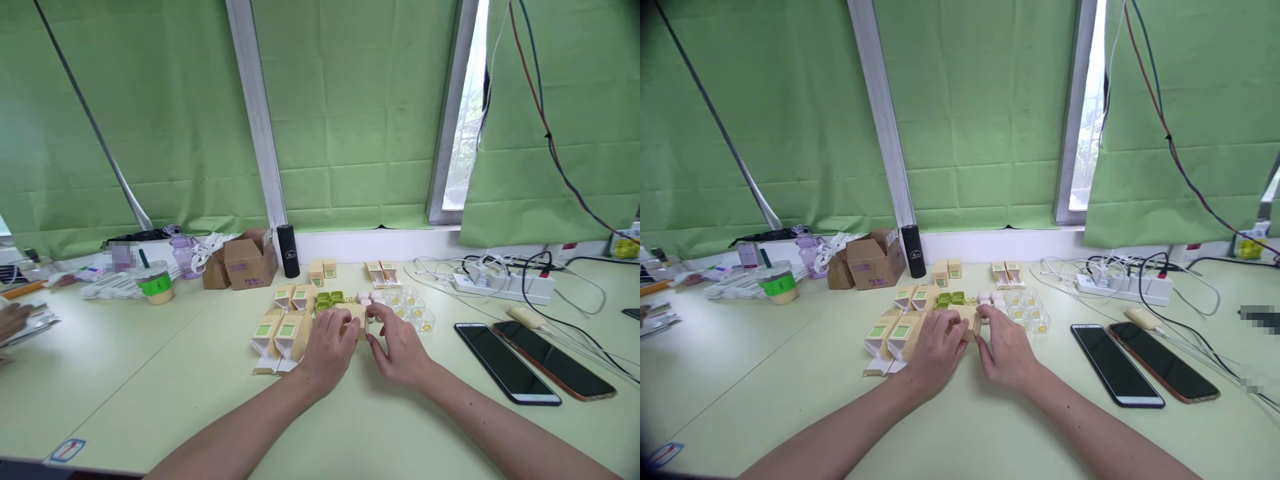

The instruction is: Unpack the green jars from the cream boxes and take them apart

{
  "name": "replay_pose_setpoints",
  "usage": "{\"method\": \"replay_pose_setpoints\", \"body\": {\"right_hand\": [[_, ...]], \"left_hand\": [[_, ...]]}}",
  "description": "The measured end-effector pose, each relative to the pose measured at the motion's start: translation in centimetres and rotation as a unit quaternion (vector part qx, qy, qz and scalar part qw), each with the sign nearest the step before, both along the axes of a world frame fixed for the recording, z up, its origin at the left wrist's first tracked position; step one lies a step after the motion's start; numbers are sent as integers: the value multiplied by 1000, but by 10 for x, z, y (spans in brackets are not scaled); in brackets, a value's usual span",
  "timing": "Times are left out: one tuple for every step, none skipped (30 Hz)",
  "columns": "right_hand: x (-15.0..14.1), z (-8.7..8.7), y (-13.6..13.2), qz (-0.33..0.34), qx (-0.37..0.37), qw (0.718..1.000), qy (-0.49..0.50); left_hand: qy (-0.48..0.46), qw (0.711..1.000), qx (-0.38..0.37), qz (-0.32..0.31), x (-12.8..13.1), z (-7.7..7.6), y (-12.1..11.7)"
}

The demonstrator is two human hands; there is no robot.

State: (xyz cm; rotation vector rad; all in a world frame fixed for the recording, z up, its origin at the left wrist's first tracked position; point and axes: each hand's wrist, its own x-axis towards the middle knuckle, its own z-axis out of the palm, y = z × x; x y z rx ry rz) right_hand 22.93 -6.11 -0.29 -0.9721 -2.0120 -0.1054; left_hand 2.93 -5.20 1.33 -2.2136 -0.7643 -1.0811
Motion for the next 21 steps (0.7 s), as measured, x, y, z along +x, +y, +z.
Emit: {"method": "replay_pose_setpoints", "body": {"right_hand": [[-1,-1,0,0,-1,1000,-3],[-2,-2,0,-1,-1,1000,-5],[-2,-3,-1,-3,0,1000,-7],[-3,-4,-1,-3,0,1000,-9],[-4,-5,-1,-3,0,1000,-11],[-5,-6,-1,-2,0,1000,-12],[-5,-7,-1,0,1,1000,-14],[-6,-8,-1,2,4,1000,-14],[-6,-9,0,5,7,1000,-14],[-7,-9,0,6,10,1000,-12],[-7,-10,0,6,12,1000,-10],[-8,-10,1,6,13,1000,-9],[-8,-10,1,5,13,1000,-8],[-8,-10,1,4,12,1000,-6],[-9,-10,1,2,12,1000,-5],[-9,-10,1,1,11,1000,-5],[-9,-9,1,0,11,1000,-5],[-10,-9,1,-1,11,1000,-5],[-10,-9,1,-2,11,1000,-6],[-10,-9,1,-2,12,1000,-6],[-10,-9,2,-4,14,1000,-6]], "left_hand": [[4,1000,9,0,0,0,0],[7,1000,17,-1,0,0,0],[10,1000,22,-1,0,0,0],[12,1000,25,-1,0,-1,0],[13,1000,26,1,0,-1,0],[14,1000,26,2,0,-2,0],[15,1000,25,5,1,-2,0],[15,1000,24,7,1,-3,0],[16,1000,22,9,1,-3,0],[17,1000,19,10,1,-3,0],[17,1000,16,10,1,-4,0],[18,1000,14,11,1,-4,0],[18,1000,12,11,1,-4,0],[19,1000,10,12,1,-4,0],[19,1000,6,12,1,-4,0],[20,1000,1,14,1,-4,0],[22,1000,-5,16,1,-4,0],[24,999,-12,18,2,-4,0],[26,999,-18,20,2,-4,-1],[28,999,-24,21,2,-5,-1],[29,999,-29,22,2,-5,-1]]}}
